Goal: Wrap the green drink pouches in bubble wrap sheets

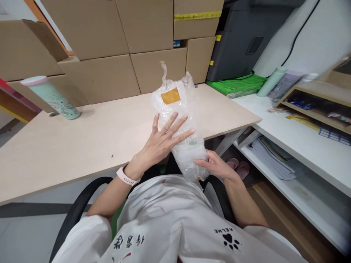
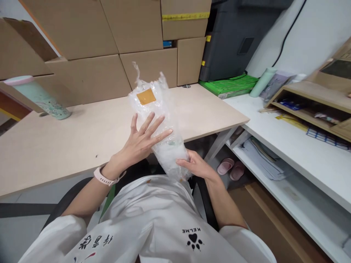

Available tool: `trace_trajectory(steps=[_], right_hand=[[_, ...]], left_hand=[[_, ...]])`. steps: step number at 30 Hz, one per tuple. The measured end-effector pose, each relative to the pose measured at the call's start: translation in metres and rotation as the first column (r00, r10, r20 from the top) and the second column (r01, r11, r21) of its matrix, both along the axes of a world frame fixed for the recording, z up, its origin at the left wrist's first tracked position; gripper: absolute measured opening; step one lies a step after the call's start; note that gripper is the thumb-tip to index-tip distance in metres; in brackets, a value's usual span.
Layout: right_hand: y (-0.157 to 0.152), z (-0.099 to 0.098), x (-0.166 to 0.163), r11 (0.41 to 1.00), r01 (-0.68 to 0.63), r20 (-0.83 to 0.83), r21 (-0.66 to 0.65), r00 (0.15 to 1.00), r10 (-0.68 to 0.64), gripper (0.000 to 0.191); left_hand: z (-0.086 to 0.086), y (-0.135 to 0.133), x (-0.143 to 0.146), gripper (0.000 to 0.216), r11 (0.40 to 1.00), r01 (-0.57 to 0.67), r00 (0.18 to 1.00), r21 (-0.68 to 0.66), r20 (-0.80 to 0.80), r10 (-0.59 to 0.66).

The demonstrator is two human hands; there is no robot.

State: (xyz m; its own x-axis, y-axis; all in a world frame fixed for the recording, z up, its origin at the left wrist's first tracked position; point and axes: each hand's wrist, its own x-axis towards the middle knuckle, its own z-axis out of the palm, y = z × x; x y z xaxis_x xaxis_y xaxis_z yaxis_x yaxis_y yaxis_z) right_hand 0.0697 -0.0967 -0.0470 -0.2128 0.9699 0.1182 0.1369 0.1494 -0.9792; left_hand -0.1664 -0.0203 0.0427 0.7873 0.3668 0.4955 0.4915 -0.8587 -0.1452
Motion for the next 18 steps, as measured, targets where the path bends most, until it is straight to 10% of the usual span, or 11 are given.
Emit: trace_trajectory(steps=[7,13,18], right_hand=[[-0.013,0.013,-0.005,0.999,0.036,-0.065,0.021,0.997,-0.035,0.036],[0.018,0.06,-0.039,0.932,0.338,-0.121,0.13,0.938,-0.324,0.046],[0.072,0.075,-0.045,0.873,0.342,0.216,0.348,0.877,-0.43,0.046]], left_hand=[[0.013,-0.015,-0.003,0.074,0.948,0.143,0.985,-0.285,-0.047,-0.163],[-0.025,-0.015,0.017,0.071,0.91,-0.018,0.94,-0.415,0.303,0.156],[-0.054,0.044,0.013,0.076,0.916,-0.086,0.924,-0.392,0.313,0.221]])
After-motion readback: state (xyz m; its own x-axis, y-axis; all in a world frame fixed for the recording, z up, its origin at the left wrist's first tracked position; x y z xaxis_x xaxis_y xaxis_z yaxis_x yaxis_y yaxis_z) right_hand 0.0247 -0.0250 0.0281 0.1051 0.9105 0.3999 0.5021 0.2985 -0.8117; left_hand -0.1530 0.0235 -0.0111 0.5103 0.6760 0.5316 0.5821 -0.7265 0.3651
